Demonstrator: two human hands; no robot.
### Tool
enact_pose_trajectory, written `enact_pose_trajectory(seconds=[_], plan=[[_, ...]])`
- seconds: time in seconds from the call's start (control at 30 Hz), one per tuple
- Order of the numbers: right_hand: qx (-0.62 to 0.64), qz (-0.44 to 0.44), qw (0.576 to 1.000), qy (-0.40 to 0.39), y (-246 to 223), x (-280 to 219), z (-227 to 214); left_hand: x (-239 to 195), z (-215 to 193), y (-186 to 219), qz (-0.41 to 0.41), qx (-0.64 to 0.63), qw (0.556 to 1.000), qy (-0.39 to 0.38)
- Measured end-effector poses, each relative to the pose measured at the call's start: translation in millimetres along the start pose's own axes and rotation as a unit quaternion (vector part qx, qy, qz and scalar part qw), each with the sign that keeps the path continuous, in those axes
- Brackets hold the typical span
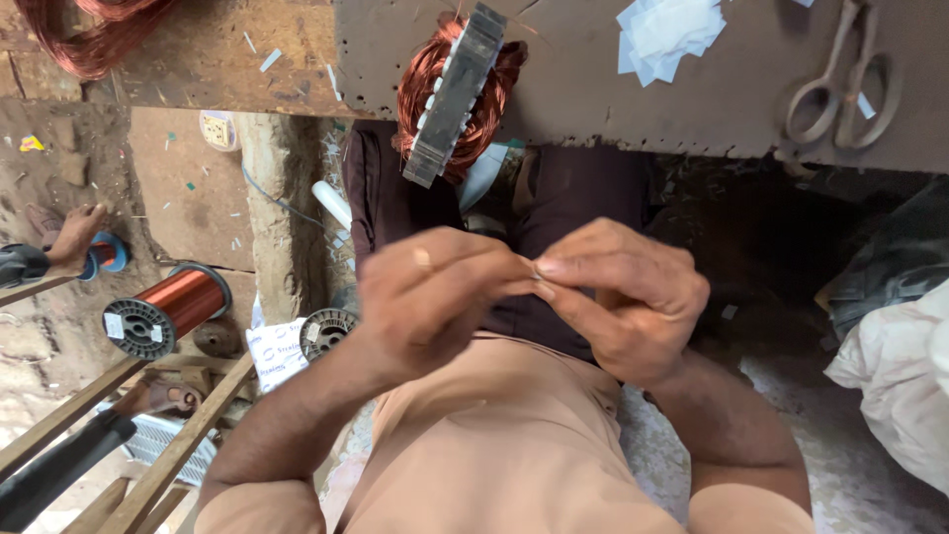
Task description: The person winds copper wire coils into a metal stator core and uses a screwdriver to press the wires into the slots. They insert small pieces of white insulation material to secure the windings by hand.
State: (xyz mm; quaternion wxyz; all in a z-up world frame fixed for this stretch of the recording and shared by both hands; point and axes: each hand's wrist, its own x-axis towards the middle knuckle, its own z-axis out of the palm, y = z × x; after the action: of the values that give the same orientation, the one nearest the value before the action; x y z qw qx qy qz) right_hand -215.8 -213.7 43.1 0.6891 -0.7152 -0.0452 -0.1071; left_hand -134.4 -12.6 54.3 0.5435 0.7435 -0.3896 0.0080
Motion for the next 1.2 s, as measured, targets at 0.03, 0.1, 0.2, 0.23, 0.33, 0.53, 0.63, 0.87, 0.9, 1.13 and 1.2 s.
enact_pose_trajectory(seconds=[0.03,0.1,0.2,0.23,0.33,0.53,0.63,0.87,0.9,1.13,1.2], plan=[[-0.050,-0.003,0.999,0.016,4,7,0,-1,-9,-5,0.024,0.011,0.999,0.022],[-0.149,-0.009,0.988,0.047,20,27,-1,-7,-32,-14,-0.120,-0.043,0.982,0.139],[-0.253,-0.084,0.963,0.030,46,55,10,-5,-52,-43,-0.151,-0.105,0.946,0.268],[-0.282,-0.103,0.953,0.028,53,61,14,-7,-55,-51,-0.168,-0.093,0.948,0.255],[-0.337,-0.135,0.932,0.014,65,71,19,-16,-48,-71,-0.210,-0.113,0.945,0.221],[-0.356,-0.140,0.924,0.001,64,72,17,-20,-41,-95,-0.246,-0.126,0.945,0.176],[-0.369,-0.148,0.918,-0.002,68,74,20,-6,-40,-103,-0.232,-0.086,0.960,0.134],[-0.344,-0.154,0.926,-0.002,71,72,13,43,-42,-112,-0.155,0.021,0.987,-0.034],[-0.348,-0.158,0.924,-0.005,73,73,15,47,-41,-114,-0.136,-0.003,0.989,-0.054],[-0.355,-0.184,0.916,-0.020,82,79,12,44,-42,-129,-0.140,-0.051,0.983,-0.109],[-0.354,-0.187,0.916,-0.027,83,75,10,38,-39,-130,-0.130,-0.070,0.982,-0.119]])
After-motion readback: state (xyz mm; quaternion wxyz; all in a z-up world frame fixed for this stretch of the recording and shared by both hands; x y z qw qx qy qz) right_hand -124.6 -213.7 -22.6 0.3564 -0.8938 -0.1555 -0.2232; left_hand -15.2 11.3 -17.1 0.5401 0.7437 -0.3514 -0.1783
